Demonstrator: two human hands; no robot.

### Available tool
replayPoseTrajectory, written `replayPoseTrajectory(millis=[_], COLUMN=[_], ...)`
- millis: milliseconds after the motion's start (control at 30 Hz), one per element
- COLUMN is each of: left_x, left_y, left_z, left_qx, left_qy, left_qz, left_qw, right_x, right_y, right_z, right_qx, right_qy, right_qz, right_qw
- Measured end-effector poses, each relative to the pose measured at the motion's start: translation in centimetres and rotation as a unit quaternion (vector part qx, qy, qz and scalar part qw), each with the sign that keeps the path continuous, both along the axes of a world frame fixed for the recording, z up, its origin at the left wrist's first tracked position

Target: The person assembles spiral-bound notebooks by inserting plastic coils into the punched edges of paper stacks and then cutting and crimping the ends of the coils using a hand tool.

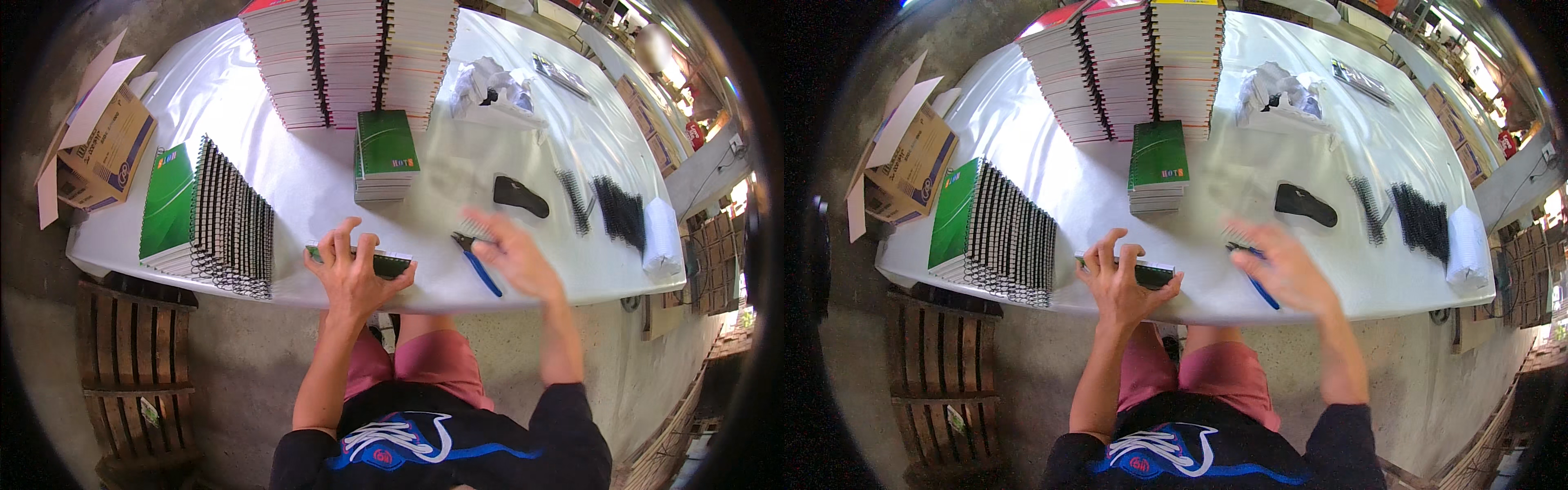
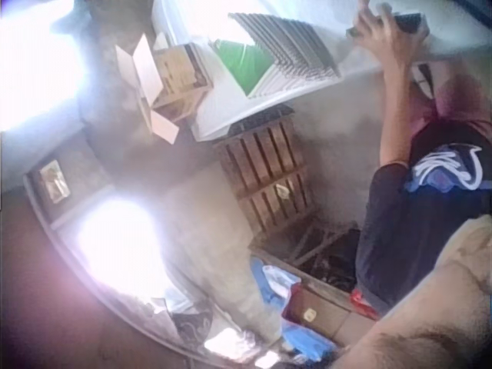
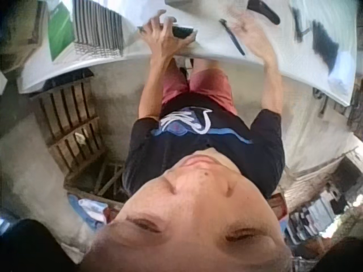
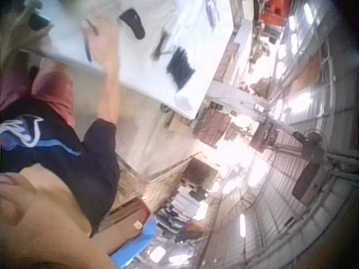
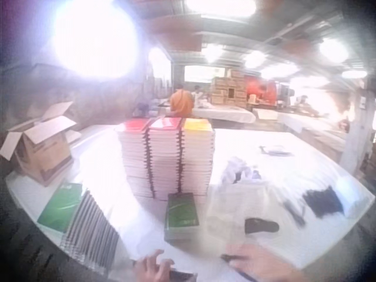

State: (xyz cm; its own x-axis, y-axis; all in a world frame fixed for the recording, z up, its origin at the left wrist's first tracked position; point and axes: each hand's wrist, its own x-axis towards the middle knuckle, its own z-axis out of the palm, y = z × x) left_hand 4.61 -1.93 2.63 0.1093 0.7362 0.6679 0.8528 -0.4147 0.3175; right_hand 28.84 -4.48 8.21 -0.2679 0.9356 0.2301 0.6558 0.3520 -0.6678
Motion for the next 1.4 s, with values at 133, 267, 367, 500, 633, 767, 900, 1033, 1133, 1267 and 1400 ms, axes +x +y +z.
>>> replayPoseTrajectory(millis=[133,267,367,500,633,767,900,1033,1133,1267,1400], left_x=[0.1,0.5,0.3,-0.1,0.0,-0.7,-1.9,-2.2,-2.0,-2.7,-2.5], left_y=[-0.2,-0.4,-0.2,-0.3,-0.2,-0.4,-0.4,0.1,0.1,0.2,0.3], left_z=[0.2,0.3,0.1,0.4,0.6,1.0,1.0,0.4,0.8,0.8,1.1], left_qx=[0.002,0.019,0.006,-0.029,-0.059,-0.079,-0.033,-0.047,-0.052,-0.043,-0.041], left_qy=[0.005,-0.004,-0.022,0.002,0.021,-0.005,-0.013,-0.006,-0.012,-0.014,-0.049], left_qz=[-0.007,-0.019,-0.039,-0.044,-0.041,-0.064,-0.074,-0.1,-0.104,-0.144,-0.175], left_qw=[1.0,1.0,0.999,0.999,0.997,0.995,0.997,0.994,0.993,0.989,0.982], right_x=[-5.1,-6.2,-6.4,-5.2,-6.0,-6.4,-5.8,-4.9,-4.0,2.6,9.0], right_y=[-0.1,0.4,0.6,0.7,1.1,0.2,-0.6,-0.3,0.4,2.6,2.9], right_z=[-0.1,-1.7,-1.8,-0.9,0.7,1.0,0.4,-0.4,0.2,-1.3,-5.3], right_qx=[-0.092,0.015,0.0,-0.221,-0.299,-0.125,0.009,-0.093,-0.168,0.032,0.082], right_qy=[0.072,0.136,0.14,0.16,0.141,0.081,0.004,0.02,0.011,-0.191,-0.299], right_qz=[-0.025,-0.022,0.03,0.06,0.035,0.021,0.026,0.049,0.033,-0.15,-0.244], right_qw=[0.993,0.99,0.99,0.96,0.943,0.989,1.0,0.994,0.985,0.97,0.919])
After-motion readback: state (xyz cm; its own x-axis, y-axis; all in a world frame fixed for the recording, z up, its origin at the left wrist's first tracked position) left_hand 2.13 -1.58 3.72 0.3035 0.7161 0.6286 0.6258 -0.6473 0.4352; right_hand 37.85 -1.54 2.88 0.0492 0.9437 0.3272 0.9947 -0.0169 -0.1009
